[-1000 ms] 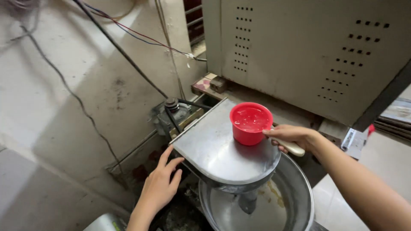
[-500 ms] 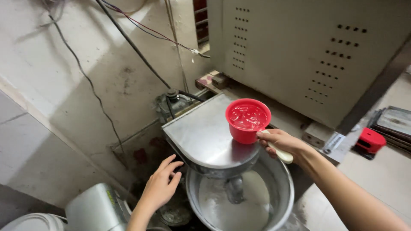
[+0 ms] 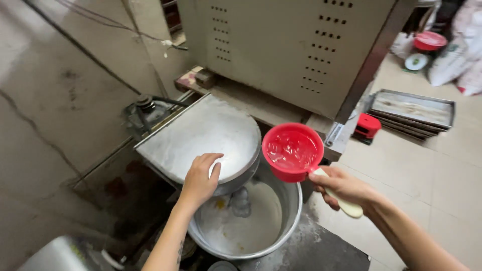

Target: Using a large commercial mixer to combine dough ingredients including water and pieces of starter dough.

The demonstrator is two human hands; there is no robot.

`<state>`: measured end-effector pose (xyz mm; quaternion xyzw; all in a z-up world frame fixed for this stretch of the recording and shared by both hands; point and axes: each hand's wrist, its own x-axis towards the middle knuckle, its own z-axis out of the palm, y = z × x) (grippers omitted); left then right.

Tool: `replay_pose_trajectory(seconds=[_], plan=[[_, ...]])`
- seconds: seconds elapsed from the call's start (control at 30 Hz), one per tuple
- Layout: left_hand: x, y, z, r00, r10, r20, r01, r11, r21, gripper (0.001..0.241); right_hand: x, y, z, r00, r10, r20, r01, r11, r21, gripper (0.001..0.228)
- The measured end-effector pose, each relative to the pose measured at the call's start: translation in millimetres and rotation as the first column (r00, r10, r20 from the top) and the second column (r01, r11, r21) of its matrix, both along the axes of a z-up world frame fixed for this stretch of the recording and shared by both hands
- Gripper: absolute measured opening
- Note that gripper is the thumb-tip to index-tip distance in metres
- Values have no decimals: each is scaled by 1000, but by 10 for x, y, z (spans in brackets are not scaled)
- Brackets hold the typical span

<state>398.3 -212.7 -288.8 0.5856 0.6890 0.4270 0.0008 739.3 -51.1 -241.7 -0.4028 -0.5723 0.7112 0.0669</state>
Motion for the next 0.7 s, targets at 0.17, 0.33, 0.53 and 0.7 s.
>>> replay_pose_trajectory(seconds=[0.17, 0.33, 0.53, 0.7], plan=[[-251, 532, -258, 998, -24, -59, 28, 997, 65, 26, 116, -203, -260, 993, -108, 47, 108, 994, 0, 25], [-306, 850, -690, 991, 9, -134, -6, 1000, 19, 35, 141, -317, -578, 969, -221, 111, 224, 974, -21, 28], [-252, 888, -781, 934, 116, -339, -146, 987, -64, 47, 114, -348, -867, 950, -255, 177, 266, 963, -41, 30], [-256, 901, -792, 931, 156, -331, -179, 983, -39, 49, 59, -324, -969, 938, -249, 240, 256, 967, 3, 33]])
